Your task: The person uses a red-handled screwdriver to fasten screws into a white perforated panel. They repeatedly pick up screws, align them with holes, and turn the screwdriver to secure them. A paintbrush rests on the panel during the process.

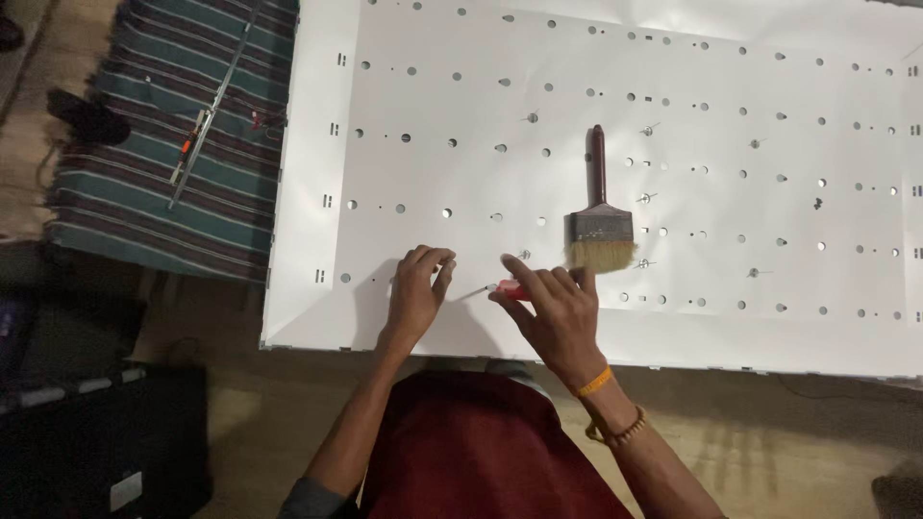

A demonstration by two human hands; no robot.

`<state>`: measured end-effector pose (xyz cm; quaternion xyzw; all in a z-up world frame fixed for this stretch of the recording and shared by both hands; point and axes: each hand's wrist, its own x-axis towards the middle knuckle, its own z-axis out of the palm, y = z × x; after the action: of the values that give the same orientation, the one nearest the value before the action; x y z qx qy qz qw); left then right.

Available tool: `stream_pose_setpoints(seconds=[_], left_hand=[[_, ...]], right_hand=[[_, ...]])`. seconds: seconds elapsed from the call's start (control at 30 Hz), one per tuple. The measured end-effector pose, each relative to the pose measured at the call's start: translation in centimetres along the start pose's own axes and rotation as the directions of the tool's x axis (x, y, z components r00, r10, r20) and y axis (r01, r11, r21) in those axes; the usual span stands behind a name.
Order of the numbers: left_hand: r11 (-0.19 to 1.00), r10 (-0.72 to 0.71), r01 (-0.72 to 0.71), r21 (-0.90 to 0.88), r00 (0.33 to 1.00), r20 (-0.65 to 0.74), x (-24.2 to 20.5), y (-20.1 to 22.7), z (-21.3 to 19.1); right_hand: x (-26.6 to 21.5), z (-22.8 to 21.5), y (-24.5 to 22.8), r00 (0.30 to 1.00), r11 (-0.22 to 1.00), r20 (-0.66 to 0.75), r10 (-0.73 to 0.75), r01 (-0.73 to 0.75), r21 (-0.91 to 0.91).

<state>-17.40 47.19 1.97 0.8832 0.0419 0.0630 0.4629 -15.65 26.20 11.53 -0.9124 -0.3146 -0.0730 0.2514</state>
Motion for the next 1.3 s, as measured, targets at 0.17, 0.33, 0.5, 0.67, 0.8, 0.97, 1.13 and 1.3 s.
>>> stream_pose_setpoints(seconds=[0.17, 0.33, 0.5, 0.67, 0.8, 0.97, 1.13, 1.3], left_hand=[[0.995, 0.012, -0.007, -0.096, 0.998, 0.058, 1.8, 0.7, 2.2], [0.97, 0.064, -0.04, -0.238, 0.993, 0.095, 5.1, 1.5, 5.4], [0.978, 0.09, -0.063, -0.2, 0.988, 0.124, 8.7, 2.0, 9.1], [0.972, 0.165, -0.139, -0.191, 0.978, 0.129, 11.1, 3.2, 13.1], [0.987, 0.16, -0.155, -0.043, 0.97, 0.182, 11.9, 4.7, 15.7], [0.917, 0.097, -0.225, 0.329, 0.926, 0.364, 11.5, 7.3, 20.3], [0.956, -0.006, -0.088, 0.281, 0.948, 0.317, 12.7, 8.1, 22.0], [0.935, -0.183, 0.292, -0.199, 0.882, 0.434, 12.9, 10.4, 20.1]], right_hand=[[-0.8, -0.3, 0.6, 0.999, 0.975, 0.037, -0.019, 0.011, 0.22], [-1.0, 0.5, 0.3, 0.988, 0.998, -0.143, -0.06, 0.061, 0.002], [-1.8, 1.7, 0.2, 0.97, 0.998, -0.233, 0.069, -0.07, 0.007], [-2.6, 1.4, 1.2, 0.95, 0.999, -0.31, 0.035, -0.033, 0.014], [-4.2, -1.1, 3.7, 0.87, 0.919, -0.452, 0.197, -0.004, 0.393], [-7.1, -6.7, 11.8, 0.683, 0.536, -0.279, 0.674, -0.193, 0.822], [-8.4, -9.0, 19.2, 0.523, 0.248, -0.027, 0.852, -0.357, 0.9], [-8.8, -8.1, 20.8, 0.542, 0.32, 0.08, 0.836, -0.601, 0.732]])
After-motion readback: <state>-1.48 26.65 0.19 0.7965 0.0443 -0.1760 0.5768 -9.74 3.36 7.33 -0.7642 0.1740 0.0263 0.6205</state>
